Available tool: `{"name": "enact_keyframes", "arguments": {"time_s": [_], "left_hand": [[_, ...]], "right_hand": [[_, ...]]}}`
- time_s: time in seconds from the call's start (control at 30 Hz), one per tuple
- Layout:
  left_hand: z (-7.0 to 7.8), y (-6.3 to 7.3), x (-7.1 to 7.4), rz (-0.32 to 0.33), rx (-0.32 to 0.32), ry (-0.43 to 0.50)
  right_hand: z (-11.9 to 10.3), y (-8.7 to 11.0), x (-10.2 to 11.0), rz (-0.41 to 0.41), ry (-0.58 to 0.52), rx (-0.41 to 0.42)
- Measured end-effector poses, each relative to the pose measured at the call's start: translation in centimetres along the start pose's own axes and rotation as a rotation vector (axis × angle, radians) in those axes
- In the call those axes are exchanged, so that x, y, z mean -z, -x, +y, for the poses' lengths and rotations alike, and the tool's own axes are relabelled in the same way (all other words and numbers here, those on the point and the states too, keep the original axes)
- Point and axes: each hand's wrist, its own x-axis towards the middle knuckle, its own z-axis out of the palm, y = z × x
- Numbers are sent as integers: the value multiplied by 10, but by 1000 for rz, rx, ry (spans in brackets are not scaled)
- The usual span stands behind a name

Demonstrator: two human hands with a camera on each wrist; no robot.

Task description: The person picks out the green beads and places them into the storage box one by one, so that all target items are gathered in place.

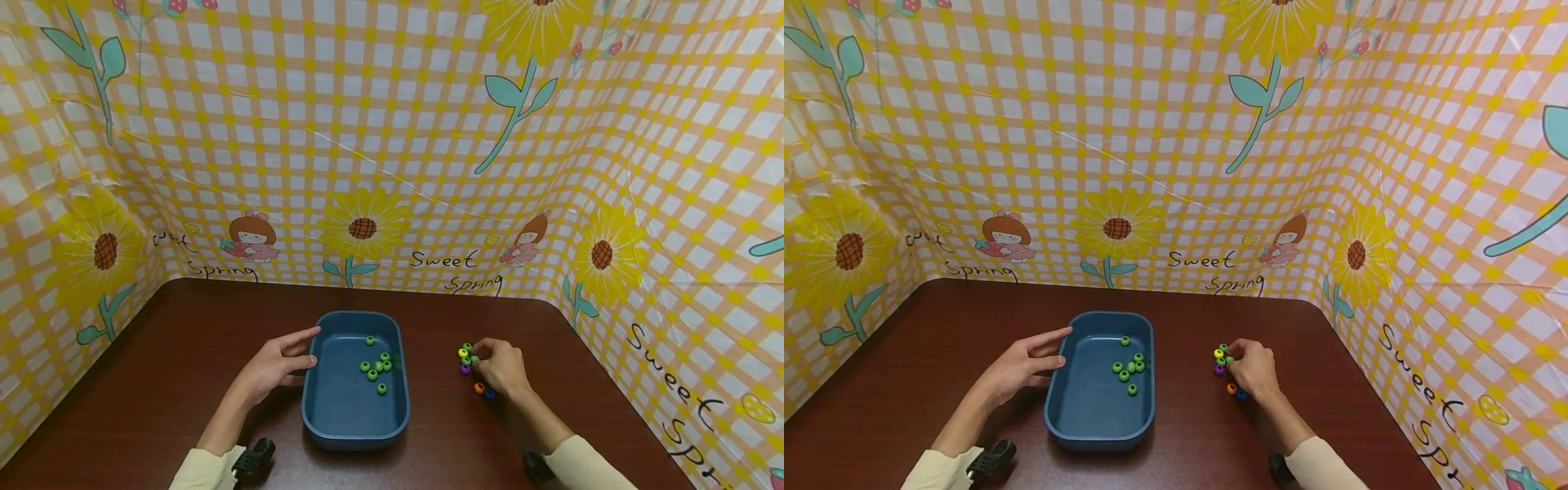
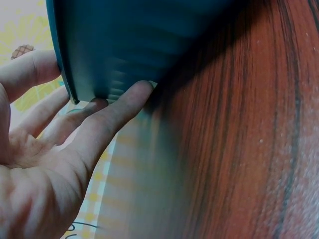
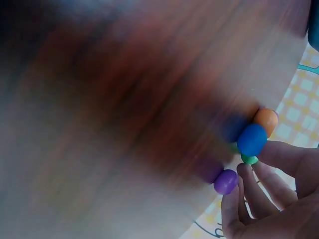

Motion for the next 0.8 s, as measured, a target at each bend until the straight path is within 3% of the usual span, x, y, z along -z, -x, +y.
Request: {"name": "enact_keyframes", "arguments": {"time_s": [0.5,0.8], "left_hand": [[1,1,-1,4,0,-1],[1,0,0,7,2,-5]], "right_hand": [[2,2,2,-8,4,-1],[-7,0,6,47,-19,28]]}}
